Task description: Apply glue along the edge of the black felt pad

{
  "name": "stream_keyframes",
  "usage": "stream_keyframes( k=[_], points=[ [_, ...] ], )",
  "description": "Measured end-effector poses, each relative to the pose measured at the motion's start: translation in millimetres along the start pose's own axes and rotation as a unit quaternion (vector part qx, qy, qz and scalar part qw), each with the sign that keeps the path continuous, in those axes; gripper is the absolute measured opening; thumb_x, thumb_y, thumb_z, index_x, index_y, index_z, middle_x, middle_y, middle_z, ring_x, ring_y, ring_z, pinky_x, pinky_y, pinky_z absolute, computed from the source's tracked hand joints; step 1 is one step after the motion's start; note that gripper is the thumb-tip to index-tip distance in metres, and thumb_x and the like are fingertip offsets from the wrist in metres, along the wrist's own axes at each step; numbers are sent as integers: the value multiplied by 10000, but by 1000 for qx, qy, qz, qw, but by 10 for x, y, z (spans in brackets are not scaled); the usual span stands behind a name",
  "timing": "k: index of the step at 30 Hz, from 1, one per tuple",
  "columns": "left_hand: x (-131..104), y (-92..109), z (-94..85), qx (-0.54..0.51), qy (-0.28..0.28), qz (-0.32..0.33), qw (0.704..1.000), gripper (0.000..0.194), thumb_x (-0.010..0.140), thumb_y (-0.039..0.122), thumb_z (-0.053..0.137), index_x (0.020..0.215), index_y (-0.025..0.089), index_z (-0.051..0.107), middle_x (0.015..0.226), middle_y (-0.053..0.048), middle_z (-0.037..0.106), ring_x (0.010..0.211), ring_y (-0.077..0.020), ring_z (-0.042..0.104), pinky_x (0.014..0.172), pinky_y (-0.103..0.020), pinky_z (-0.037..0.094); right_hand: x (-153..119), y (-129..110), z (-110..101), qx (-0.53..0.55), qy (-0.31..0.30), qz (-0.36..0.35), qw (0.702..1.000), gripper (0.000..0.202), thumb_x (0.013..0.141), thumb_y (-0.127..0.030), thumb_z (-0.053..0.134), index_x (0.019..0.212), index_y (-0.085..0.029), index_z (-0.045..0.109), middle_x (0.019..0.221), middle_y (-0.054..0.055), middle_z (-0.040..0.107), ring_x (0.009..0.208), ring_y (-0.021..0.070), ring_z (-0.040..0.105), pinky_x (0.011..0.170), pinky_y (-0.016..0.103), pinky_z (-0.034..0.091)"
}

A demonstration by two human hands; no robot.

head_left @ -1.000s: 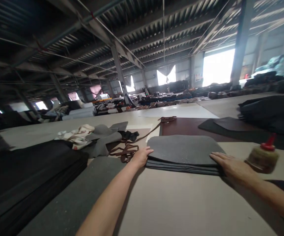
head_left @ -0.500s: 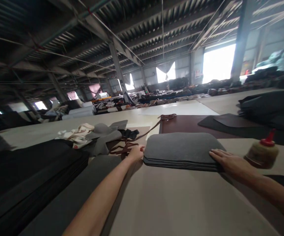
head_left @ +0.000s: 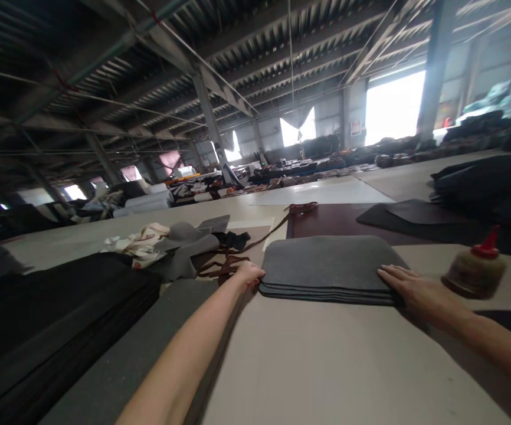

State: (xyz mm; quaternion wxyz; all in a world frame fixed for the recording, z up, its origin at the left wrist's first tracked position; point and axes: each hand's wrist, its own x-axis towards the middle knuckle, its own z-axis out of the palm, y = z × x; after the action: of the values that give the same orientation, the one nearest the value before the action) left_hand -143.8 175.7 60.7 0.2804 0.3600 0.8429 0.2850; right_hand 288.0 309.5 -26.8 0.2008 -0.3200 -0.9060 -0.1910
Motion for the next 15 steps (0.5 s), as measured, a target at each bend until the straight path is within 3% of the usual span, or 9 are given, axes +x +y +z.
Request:
stream_keyframes(
  k=[9, 15],
  points=[
    [5, 97, 30, -42, 24, -62, 997, 280, 959, 350, 638, 1130, 129, 612, 1039, -67, 644, 842, -164, 647, 723, -318, 587, 25, 25, -114, 27, -52, 19, 998, 651, 818, 50, 316, 1386, -119, 586, 1393, 126, 580, 1205, 270, 627, 983, 392, 578],
    [6, 59, 59, -17, 24, -52, 998, 278, 949, 349, 651, 1116, 129, 619, 1047, -67, 643, 868, -176, 648, 746, -336, 589, -19, 76, -42, 43, -43, 28, 998, 658, 787, 58, 350, 1386, -90, 578, 1397, 137, 575, 1238, 273, 604, 1039, 410, 542]
  ],
)
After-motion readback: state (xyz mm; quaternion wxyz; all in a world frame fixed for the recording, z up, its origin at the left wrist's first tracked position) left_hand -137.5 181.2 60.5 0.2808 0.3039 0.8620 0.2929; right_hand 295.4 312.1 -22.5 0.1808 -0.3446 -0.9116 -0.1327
